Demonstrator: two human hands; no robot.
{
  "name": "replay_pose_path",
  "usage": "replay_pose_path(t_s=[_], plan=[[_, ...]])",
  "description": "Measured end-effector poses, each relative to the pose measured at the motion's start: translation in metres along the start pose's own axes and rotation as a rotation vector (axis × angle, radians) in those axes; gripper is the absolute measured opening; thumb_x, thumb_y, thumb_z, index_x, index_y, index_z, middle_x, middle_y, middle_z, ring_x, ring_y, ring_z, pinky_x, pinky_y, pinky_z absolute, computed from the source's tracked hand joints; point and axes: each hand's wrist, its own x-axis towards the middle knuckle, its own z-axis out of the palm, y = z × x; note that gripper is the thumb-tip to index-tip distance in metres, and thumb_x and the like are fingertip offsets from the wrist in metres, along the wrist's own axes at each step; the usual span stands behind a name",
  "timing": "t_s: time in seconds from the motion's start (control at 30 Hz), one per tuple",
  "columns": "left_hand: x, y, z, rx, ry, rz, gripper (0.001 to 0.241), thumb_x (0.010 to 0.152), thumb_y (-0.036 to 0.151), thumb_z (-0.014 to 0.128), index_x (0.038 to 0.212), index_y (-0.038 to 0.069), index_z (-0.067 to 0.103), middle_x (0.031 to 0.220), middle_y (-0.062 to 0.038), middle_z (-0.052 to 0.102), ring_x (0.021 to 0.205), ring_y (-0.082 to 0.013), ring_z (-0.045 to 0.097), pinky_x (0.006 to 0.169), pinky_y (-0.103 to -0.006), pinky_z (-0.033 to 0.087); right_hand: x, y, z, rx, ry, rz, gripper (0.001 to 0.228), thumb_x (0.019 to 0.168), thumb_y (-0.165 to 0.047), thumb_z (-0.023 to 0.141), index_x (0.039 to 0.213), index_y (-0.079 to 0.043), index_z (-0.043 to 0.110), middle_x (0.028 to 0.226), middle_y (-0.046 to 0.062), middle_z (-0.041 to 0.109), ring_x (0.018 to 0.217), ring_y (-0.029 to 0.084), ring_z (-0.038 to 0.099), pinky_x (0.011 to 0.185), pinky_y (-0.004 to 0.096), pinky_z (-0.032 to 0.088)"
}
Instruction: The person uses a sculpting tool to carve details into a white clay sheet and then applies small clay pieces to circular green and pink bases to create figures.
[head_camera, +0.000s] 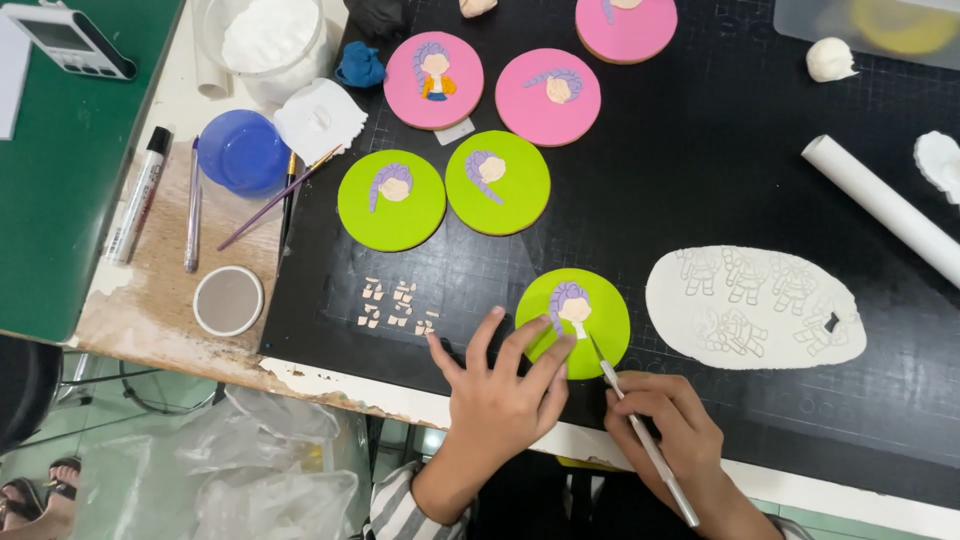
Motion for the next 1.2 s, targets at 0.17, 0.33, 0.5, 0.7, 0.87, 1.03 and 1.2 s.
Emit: replay_pose_path(t_s=[0.17,0.33,0.5,0.7,0.87,1.03,1.2], plan=[[-0.004,-0.003,0.002,-0.005,-0.030,0.011,0.029,0.089,0.034,0.069,0.118,0.034,0.072,0.131,0.003,0.066,0.131,-0.0323,0.053,0.105,-0.0788,0.021,0.000,0.002,0.002,0.019,0.009,-0.008,0.017,0.082,0.002,0.079,0.090,-0.005,0.066,0.102,0.013,0.070,0.095,0.021,0.074,0.091,0.029,0.062],[-0.005,-0.003,0.003,0.007,-0.046,0.018,0.034,0.088,0.035,0.068,0.122,0.036,0.071,0.133,0.003,0.064,0.132,-0.0323,0.052,0.103,-0.0798,0.022,0.000,0.003,0.002,0.021,0.005,-0.007,0.016,0.082,0.001,0.079,0.089,-0.005,0.067,0.100,0.013,0.070,0.094,0.021,0.074,0.091,0.030,0.063],[-0.006,-0.003,0.004,0.002,-0.071,0.014,0.035,0.088,0.037,0.069,0.123,0.036,0.070,0.135,0.003,0.063,0.133,-0.0323,0.052,0.103,-0.0811,0.022,-0.002,0.004,0.002,0.005,-0.012,0.009,0.018,0.081,0.000,0.080,0.090,-0.007,0.066,0.100,0.012,0.071,0.094,0.020,0.074,0.089,0.029,0.063],[-0.007,-0.003,0.005,-0.003,-0.073,0.015,0.032,0.090,0.037,0.069,0.122,0.036,0.071,0.135,0.003,0.064,0.134,-0.0320,0.052,0.104,-0.0810,0.020,-0.004,0.005,0.004,-0.011,-0.008,-0.020,0.016,0.081,0.001,0.081,0.089,-0.005,0.067,0.099,0.013,0.071,0.092,0.021,0.074,0.086,0.029,0.063],[-0.006,-0.003,0.004,0.005,-0.062,0.021,0.033,0.089,0.036,0.068,0.122,0.036,0.071,0.134,0.003,0.064,0.133,-0.0318,0.052,0.103,-0.0804,0.021,-0.004,0.005,0.004,0.001,-0.016,-0.036,0.016,0.081,0.002,0.080,0.090,-0.004,0.068,0.099,0.015,0.070,0.094,0.022,0.074,0.088,0.029,0.064],[-0.007,-0.003,0.004,0.003,-0.077,0.021,0.034,0.090,0.036,0.068,0.124,0.036,0.071,0.136,0.003,0.064,0.134,-0.0325,0.051,0.104,-0.0815,0.020,0.000,0.001,0.002,-0.011,0.025,0.004,0.013,0.083,0.002,0.078,0.087,-0.005,0.068,0.098,0.012,0.070,0.093,0.020,0.073,0.088,0.029,0.062],[-0.010,-0.003,0.007,-0.004,-0.050,0.015,0.035,0.091,0.039,0.069,0.126,0.033,0.070,0.134,0.003,0.065,0.134,-0.0312,0.051,0.106,-0.0806,0.018,-0.007,0.016,-0.010,0.172,0.062,0.392,0.016,0.084,-0.001,0.076,0.087,-0.011,0.064,0.103,0.008,0.070,0.095,0.019,0.072,0.088,0.032,0.059]])
